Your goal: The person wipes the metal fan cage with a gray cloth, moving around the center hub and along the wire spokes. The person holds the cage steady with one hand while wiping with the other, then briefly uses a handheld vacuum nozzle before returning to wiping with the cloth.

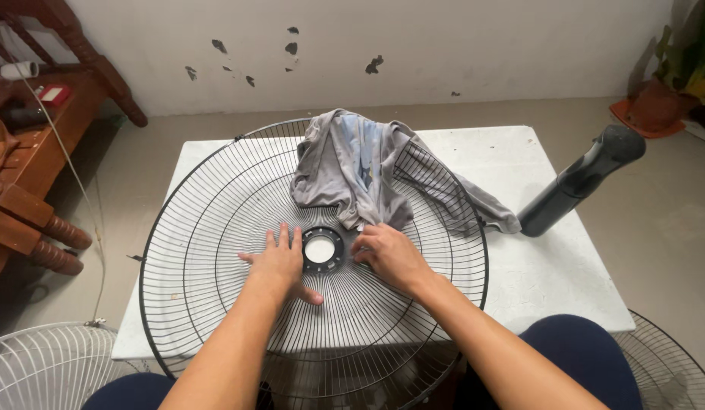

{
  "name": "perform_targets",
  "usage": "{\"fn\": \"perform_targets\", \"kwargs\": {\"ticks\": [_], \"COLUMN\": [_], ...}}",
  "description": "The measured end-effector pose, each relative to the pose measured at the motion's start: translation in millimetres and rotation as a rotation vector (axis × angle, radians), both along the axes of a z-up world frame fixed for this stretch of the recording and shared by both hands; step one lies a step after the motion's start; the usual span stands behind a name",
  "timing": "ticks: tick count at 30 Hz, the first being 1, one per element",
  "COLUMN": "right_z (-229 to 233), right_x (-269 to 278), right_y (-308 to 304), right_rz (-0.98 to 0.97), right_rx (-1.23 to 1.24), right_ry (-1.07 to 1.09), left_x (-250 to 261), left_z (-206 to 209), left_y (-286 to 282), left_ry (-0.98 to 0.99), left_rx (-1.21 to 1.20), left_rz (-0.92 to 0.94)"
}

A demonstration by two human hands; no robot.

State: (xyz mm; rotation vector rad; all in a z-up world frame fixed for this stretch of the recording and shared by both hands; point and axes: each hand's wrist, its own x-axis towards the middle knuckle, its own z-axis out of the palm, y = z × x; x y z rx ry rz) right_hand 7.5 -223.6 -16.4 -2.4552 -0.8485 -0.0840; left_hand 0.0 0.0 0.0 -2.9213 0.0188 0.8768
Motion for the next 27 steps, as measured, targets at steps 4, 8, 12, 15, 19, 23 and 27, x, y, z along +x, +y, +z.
{"fn": "perform_targets", "kwargs": {"ticks": [4,8,12,15,19,23,27], "right_z": [5,23,27,24,22,26,23], "right_x": [12,26,13,7,10,17,15], "right_y": [-7,-17,-18,-12,-9,-17,-19], "right_rz": [0.083,-0.002,-0.079,-0.13,-0.135,-0.01,-0.076], "right_rx": [-0.101,-0.371,-0.276,-0.23,-0.233,-0.238,-0.173], "right_ry": [0.068,0.435,0.156,0.094,0.097,0.222,0.243], "left_x": [0,0,1,3,1,3,0], "left_z": [0,2,-2,-4,-1,1,-2], "left_y": [-2,0,0,-3,-2,-2,-2], "left_ry": [0.015,0.025,0.018,0.016,0.024,0.013,0.016], "left_rx": [0.004,0.0,0.007,0.003,-0.002,-0.01,-0.005], "left_rz": [0.005,0.004,0.009,0.015,0.018,0.018,0.017]}}
